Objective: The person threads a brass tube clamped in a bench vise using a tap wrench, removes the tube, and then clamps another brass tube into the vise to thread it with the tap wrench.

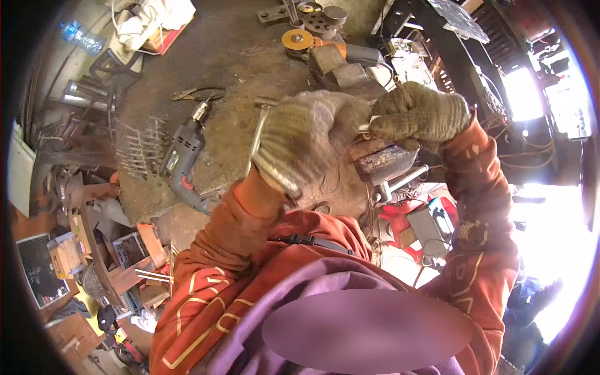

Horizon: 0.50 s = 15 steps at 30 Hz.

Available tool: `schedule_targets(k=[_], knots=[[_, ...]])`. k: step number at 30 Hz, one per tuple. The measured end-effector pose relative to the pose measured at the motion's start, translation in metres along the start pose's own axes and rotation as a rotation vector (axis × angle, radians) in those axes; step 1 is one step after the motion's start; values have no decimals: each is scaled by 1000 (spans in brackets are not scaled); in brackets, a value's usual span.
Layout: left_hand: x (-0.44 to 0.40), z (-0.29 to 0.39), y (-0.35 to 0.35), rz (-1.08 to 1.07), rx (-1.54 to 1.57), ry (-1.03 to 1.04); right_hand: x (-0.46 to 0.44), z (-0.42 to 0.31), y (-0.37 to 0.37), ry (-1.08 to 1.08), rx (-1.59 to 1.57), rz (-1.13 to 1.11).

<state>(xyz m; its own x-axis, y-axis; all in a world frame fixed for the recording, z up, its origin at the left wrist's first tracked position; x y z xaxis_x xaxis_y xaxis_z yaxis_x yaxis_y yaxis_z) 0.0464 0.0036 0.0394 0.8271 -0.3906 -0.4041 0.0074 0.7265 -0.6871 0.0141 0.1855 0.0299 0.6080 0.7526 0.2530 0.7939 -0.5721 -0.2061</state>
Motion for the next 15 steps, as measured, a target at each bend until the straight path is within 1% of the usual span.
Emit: schedule_targets(k=[1, 2, 3, 4, 5, 6, 7, 9, 10, 11, 12, 13, 14, 15], knots=[[-10, -11, 7, -66, 0, -18, 4, -7, 8, -276, 23, 35], [-20, -14, 8, -64, 1, -29, 8, 8, 4, -61, -160, 109], [-31, -15, 8, -78, 18, -14, 11, 13, 10, 53, -251, 154], [-43, -20, 13, -169, 85, -36, 15, 18, 16, 163, -346, 209], [-55, -26, 22, -263, 153, -57, 16, 5, 18, -25, 32, 293], [-68, -31, 32, -272, 100, 13, 21, -10, 29, -201, 414, 364], [-83, -36, 43, -288, 120, 31, 27, -15, 41, -240, 590, 438], [-111, -36, 78, -497, 161, 104, 35, -2, 57, 18, 441, 766], [-123, -26, 93, -627, 166, 140, 37, 1, 66, 107, 348, 946], [-131, -14, 108, -757, 165, 176, 34, 0, 74, 125, 264, 1088], [-131, -4, 119, -818, 344, 237, 33, -2, 83, 128, 172, 1231], [-138, -1, 138, -659, 354, 532, 29, 6, 92, 231, -297, 1266], [-140, -2, 155, -450, 351, 802, 28, 12, 108, 337, -747, 1358], [-141, -2, 156, -281, 465, 797, 29, 31, 105, 331, -752, 1368]])
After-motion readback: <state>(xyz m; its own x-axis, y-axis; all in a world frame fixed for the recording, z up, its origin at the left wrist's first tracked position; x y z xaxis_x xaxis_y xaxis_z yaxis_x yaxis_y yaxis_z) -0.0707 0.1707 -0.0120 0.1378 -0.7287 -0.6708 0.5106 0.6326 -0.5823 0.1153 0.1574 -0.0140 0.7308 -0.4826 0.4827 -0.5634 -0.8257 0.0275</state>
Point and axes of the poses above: each hand's wrist, its own x-axis away from the middle knuckle, its own y-axis out of the palm, z = x × y, the point moved 7 cm from there along -x, towards the middle knuckle, and after that the axes turned 14 degrees about -x, right-handed, at the moved point
